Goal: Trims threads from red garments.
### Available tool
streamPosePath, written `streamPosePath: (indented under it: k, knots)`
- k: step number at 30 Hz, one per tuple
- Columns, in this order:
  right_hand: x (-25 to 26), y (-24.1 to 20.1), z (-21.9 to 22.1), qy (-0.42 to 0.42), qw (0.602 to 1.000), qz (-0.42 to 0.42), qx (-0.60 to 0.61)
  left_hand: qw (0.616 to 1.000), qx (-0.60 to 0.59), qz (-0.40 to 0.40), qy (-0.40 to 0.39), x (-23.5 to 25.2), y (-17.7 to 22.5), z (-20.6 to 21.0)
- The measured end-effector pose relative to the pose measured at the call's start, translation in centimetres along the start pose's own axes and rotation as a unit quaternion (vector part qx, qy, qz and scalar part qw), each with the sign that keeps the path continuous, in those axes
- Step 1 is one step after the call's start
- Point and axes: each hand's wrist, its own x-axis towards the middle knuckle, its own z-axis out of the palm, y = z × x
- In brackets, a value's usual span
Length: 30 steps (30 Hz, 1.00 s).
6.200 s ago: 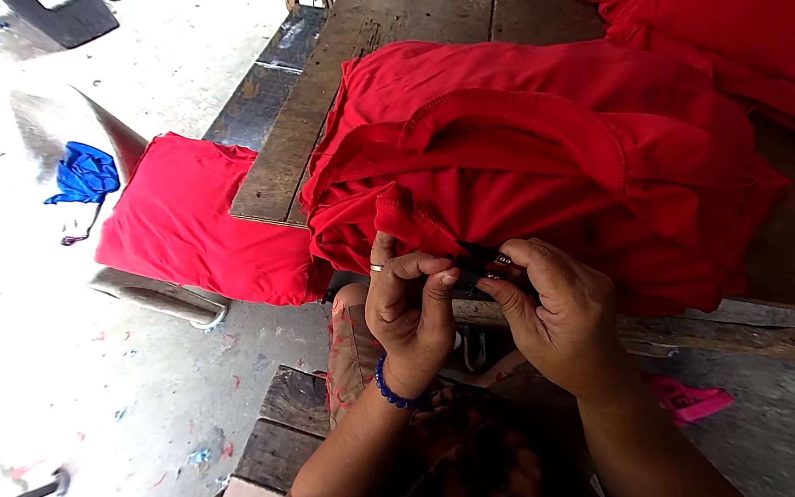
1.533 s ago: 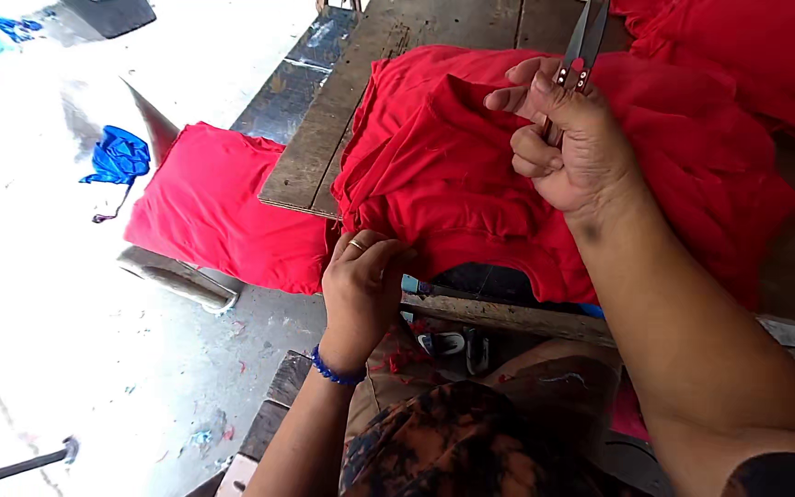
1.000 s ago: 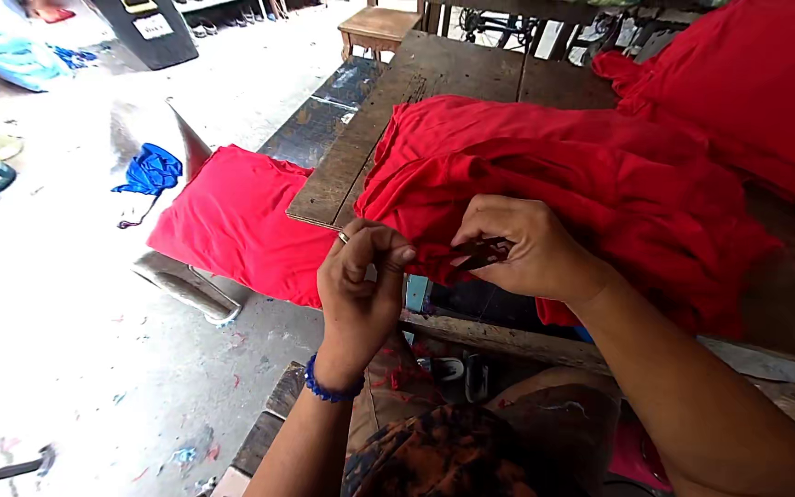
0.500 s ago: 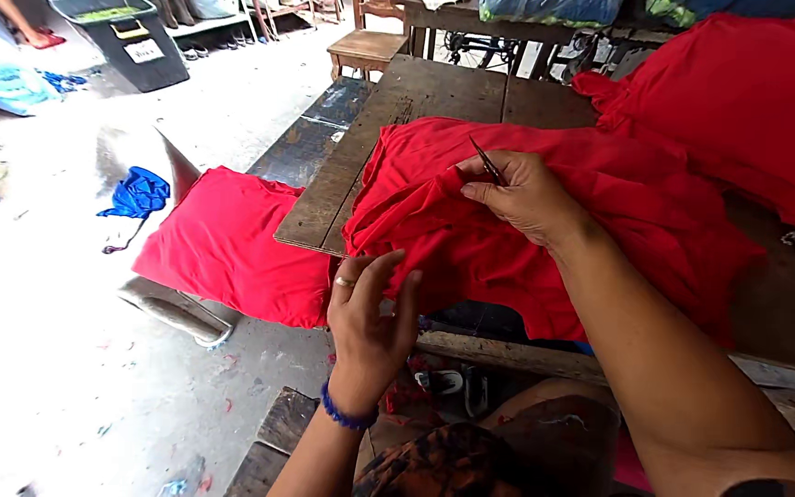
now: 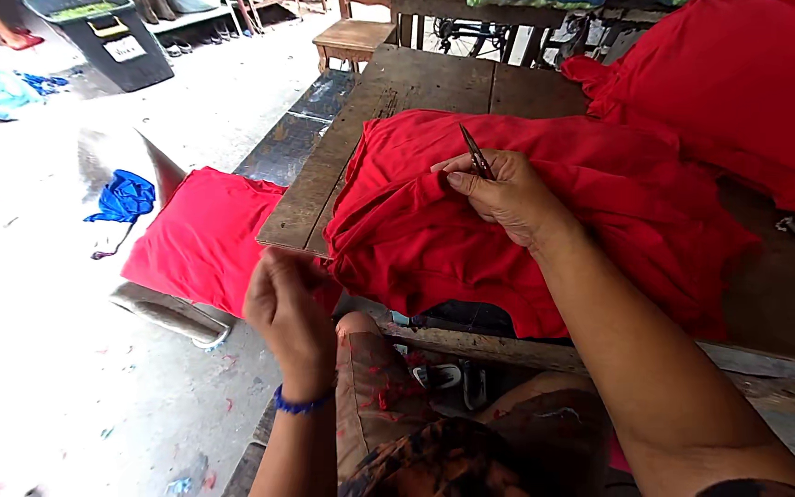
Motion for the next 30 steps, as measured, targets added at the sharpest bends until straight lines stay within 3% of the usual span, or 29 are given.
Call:
streamPosePath:
  k: [1, 2, 7, 11, 13, 15, 18, 20, 22, 25, 27, 30]
  knots:
    - [0.1, 0.0, 0.0, 0.0, 1.0, -0.005, 0.001, 0.999, 0.027, 0.01, 0.042, -0.8, -0.3, -0.9]
    - [0.1, 0.0, -0.1, -0.001, 1.0, -0.01, 0.0, 0.997, 0.058, 0.03, 0.035, -2.0, -0.7, -1.7]
    - [0.0, 0.7, -0.4, -0.016, 0.998, -0.058, 0.034, 0.974, 0.155, 0.076, -0.15, -6.2, -1.0, 0.5]
    - [-1.3, -0.3, -0.7, 0.013, 0.986, -0.131, 0.101, 0.979, 0.12, 0.13, -0.106, -5.8, -1.6, 2.4]
    - [-2.6, -1.4, -0.7, -0.015, 0.98, -0.198, 0.028, 0.981, 0.065, 0.159, -0.094, -5.1, -0.8, 1.7]
    - [-4.3, -2.6, 0.3, -0.079, 0.949, -0.269, -0.142, 0.979, 0.021, 0.182, -0.087, -4.3, 0.4, 1.0]
    - [-6.3, -3.3, 3.8, -0.148, 0.897, -0.282, -0.307, 0.976, -0.009, 0.201, -0.088, -3.2, 1.8, 0.9]
    - [-5.8, -2.7, 4.8, -0.138, 0.89, -0.3, -0.314, 0.973, -0.019, 0.213, -0.092, -3.1, 2.1, 0.8]
    - [-4.4, -2.9, 4.2, -0.127, 0.909, -0.307, -0.253, 0.975, -0.02, 0.212, -0.07, -3.7, 1.9, 0.7]
    - [-2.4, -3.4, 2.8, -0.119, 0.939, -0.271, -0.176, 0.988, -0.039, 0.146, -0.018, -5.7, 1.3, 1.0]
    - [-1.9, -3.2, 2.6, -0.119, 0.955, -0.241, -0.127, 0.991, -0.132, 0.027, -0.021, -6.9, 1.3, 2.0]
    - [-2.4, -2.9, 2.8, -0.145, 0.959, -0.227, -0.09, 0.948, -0.279, -0.153, -0.029, -7.4, 1.5, 4.1]
